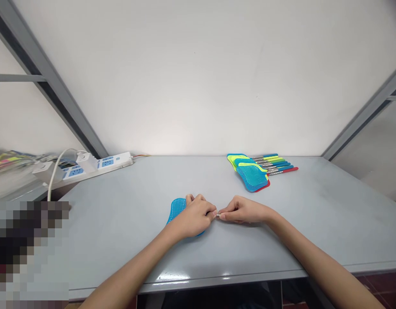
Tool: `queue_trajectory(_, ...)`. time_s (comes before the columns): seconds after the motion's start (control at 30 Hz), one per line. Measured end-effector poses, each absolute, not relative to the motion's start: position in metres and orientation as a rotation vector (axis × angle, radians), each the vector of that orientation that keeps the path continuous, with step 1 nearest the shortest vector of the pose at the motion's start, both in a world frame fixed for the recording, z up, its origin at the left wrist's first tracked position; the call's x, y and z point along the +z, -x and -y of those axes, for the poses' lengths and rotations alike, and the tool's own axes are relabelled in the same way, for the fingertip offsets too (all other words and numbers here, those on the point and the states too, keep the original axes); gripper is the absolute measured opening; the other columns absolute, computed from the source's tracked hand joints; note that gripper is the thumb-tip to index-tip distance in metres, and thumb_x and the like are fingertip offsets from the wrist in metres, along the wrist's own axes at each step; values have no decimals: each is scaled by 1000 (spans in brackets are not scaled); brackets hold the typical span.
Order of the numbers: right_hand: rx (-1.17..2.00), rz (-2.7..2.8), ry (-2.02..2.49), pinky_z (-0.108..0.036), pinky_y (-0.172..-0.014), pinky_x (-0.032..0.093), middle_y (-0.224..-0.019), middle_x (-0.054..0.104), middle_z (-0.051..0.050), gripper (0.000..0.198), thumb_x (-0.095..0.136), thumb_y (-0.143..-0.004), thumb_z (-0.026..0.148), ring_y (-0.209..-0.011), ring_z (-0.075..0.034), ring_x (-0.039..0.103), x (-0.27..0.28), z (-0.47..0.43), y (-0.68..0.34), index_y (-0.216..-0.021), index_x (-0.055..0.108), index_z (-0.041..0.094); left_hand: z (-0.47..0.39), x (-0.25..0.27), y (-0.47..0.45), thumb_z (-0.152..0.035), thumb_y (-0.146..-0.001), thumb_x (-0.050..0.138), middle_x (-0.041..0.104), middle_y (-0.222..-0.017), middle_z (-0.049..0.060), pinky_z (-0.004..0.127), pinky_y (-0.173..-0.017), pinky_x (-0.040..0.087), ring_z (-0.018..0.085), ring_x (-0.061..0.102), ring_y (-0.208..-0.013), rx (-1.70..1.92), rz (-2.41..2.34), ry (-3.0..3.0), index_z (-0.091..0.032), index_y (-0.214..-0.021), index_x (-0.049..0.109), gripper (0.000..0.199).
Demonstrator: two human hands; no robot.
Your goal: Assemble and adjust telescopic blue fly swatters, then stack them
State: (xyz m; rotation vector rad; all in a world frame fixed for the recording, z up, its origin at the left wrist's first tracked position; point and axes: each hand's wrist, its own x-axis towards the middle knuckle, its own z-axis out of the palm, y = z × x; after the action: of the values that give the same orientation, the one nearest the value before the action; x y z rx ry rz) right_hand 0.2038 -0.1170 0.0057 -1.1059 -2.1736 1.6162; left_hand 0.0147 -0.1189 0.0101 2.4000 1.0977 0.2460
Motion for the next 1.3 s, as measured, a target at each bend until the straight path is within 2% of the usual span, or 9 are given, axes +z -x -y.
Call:
queue_trajectory(0.4, 1634, 2156, 1104, -20, -34, 15, -45, 26, 7, 40, 45, -74, 45, -38, -3, 20, 5, 118, -205, -49, 36, 15, 118, 8, -10, -23, -82, 31, 44, -58, -2, 33, -72, 23, 15, 40, -79, 232, -1071, -2447, -15, -54, 36, 30)
queue_trajectory(0.7, 1674, 2162, 1087, -18, -33, 20, -46, 28, 7, 35, 45, -75, 42, -38, -4, 23, 8, 115, -208, -53, 40, 15, 122, 1, -9, -25, -86, 30, 49, -62, -4, 35, -76, 22, 13, 43, -76, 415, -1033, -2597, -17, -59, 44, 31)
queue_trajectory(0.87, 1695, 2164, 1072, -18, -33, 21, -46, 29, 7, 32, 44, -77, 41, -38, -4, 25, 8, 115, -208, -59, 44, 15, 123, 4, -7, -24, -86, 28, 52, -77, -1, 38, -81, 22, 13, 45, -78, 486, -1065, -2656, -18, -67, 50, 29)
queue_trajectory(0.97, 1670, 2182, 1050, -18, -35, 20, -47, 27, 7, 32, 40, -79, 41, -39, -4, 24, 8, 116, -206, -64, 48, 14, 123, 6, -5, -19, -86, 24, 49, -89, 0, 37, -84, 22, 12, 45, -79, 489, -1064, -2694, -17, -64, 49, 34)
queue_trajectory(1.1, 1556, 2228, 1047, -19, -39, 18, -48, 24, 7, 37, 42, -78, 42, -43, -4, 20, 5, 116, -205, -58, 51, 12, 124, 6, -5, -16, -85, 25, 46, -85, 0, 36, -83, 24, 13, 43, -79, 462, -1040, -2741, -17, -66, 48, 30)
queue_trajectory(1.23, 1641, 2162, 1177, -17, -35, 23, -49, 39, 5, 34, 44, -77, 40, -38, -4, 30, 2, 116, -204, -80, 62, 11, 127, 4, -8, -14, -85, 25, 45, -82, 1, 36, -81, 26, 14, 42, -79, 422, -1044, -2797, -17, -67, 47, 29)
queue_trajectory(1.3, 1689, 2095, 1219, -16, -35, 27, -54, 47, 3, 34, 46, -76, 39, -38, -3, 35, 0, 116, -203, -82, 63, 11, 129, 4, -10, -12, -83, 25, 45, -84, 2, 36, -81, 26, 15, 42, -81, 415, -1046, -2828, -17, -69, 47, 27)
